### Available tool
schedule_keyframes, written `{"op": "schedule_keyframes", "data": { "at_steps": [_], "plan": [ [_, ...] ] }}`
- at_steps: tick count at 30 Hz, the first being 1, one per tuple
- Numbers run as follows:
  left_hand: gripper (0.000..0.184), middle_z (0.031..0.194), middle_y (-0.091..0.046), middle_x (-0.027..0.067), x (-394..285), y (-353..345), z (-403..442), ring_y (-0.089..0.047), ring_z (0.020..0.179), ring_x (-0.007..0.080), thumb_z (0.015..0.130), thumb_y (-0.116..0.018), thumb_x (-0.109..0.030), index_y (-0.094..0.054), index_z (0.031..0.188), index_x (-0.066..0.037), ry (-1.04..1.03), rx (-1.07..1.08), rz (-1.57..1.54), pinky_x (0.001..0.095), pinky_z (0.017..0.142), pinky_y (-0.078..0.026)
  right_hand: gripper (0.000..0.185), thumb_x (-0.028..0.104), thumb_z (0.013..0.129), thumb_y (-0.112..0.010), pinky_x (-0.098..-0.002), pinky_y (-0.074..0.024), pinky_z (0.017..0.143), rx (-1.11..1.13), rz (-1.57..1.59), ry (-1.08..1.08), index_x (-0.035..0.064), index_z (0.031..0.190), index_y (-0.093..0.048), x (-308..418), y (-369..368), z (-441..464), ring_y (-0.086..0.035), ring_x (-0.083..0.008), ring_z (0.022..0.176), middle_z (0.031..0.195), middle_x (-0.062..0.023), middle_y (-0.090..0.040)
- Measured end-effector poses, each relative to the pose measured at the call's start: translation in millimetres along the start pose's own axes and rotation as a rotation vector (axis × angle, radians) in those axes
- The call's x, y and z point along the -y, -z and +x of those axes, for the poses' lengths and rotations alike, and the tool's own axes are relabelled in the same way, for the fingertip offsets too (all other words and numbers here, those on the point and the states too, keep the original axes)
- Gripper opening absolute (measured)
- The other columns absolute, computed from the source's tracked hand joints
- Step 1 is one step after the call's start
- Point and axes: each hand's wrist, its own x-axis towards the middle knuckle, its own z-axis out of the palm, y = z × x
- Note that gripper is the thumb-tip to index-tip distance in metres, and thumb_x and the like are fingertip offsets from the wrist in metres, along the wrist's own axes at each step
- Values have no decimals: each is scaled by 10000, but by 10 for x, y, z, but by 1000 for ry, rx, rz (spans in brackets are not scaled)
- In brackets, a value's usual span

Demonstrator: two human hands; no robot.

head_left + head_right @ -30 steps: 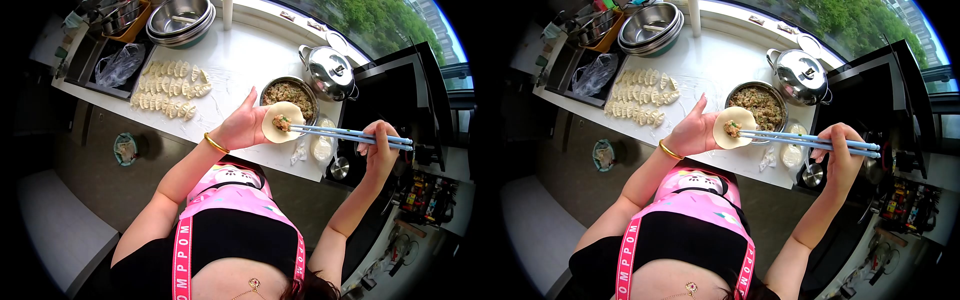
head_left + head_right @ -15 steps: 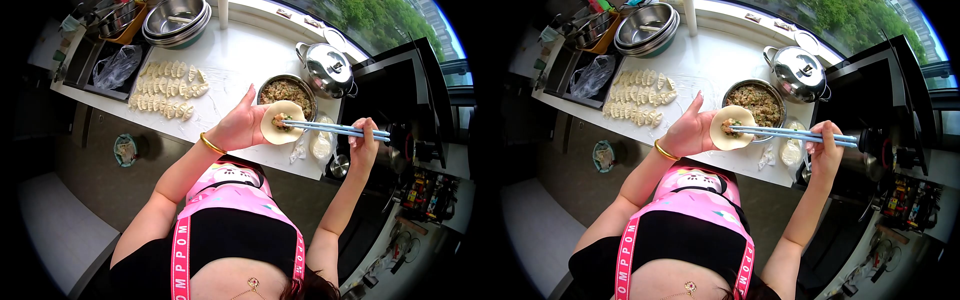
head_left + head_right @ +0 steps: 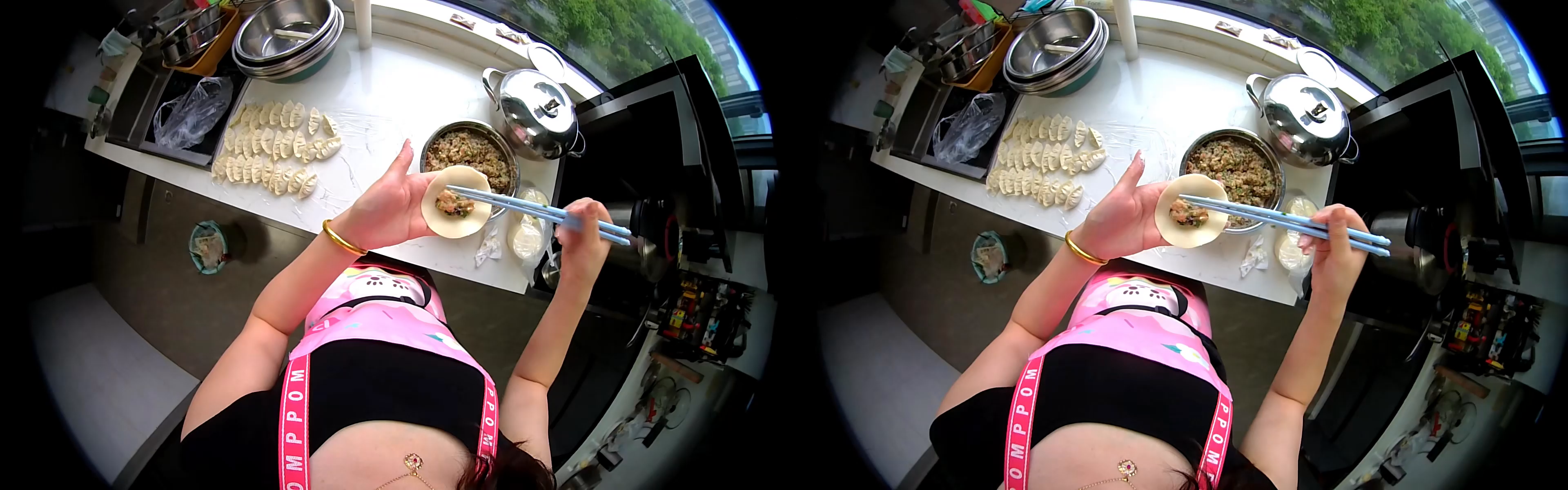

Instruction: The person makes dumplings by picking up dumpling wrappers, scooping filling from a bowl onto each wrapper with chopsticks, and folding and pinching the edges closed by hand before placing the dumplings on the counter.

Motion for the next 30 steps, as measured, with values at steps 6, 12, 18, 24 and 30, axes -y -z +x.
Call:
{"op": "schedule_keyframes", "data": {
  "at_steps": [6, 12, 18, 24, 30],
  "plan": [
    [896, 1481, -344, 214, 13, 251, -44, -331, 1383, 336, 953, -138, -669, -251, 1458, 62, -28, 55, -114, 463, 1153, -245, 325, 264, 986, -550, -212, -427, 459, -127, 172, -3, -20, 838, -603, -73, 183, 6, -573, -123, 527, 713, -87, -602],
    [870, 1461, -373, 221, -149, 306, -337, -367, 1359, 347, 963, -147, -651, -291, 1436, 64, -130, -156, -49, 456, 1149, -261, 333, 268, 964, -590, -218, -525, 482, -387, -258, -171, -36, 840, -637, -1066, 711, -172, -641, -148, 529, 716, -103, -655],
    [849, 1493, -237, 315, -154, 388, -501, -275, 1382, 451, 977, -125, -613, -190, 1461, 82, -227, -260, -34, 482, 1167, -217, 277, 203, 943, -628, -234, -531, 476, -396, -242, -195, -57, 846, -636, -1733, 590, -320, -637, -147, 526, 695, -99, -648],
    [858, 1470, -326, 272, -110, 390, -528, -339, 1369, 390, 977, -122, -622, -244, 1445, 88, -236, -235, -16, 459, 1153, -262, 298, 222, 949, -617, -238, -541, 483, -449, -122, -170, -62, 862, -626, -2194, 599, -348, -645, -159, 535, 713, -113, -654],
    [863, 1472, -320, 276, -114, 399, -522, -334, 1373, 385, 976, -116, -623, -243, 1443, 91, -237, -269, -13, 461, 1151, -266, 338, 260, 958, -599, -233, -551, 492, -627, 83, -241, -63, 859, -611, -2182, 636, -462, -643, -168, 530, 715, -120, -653]
  ]
}}
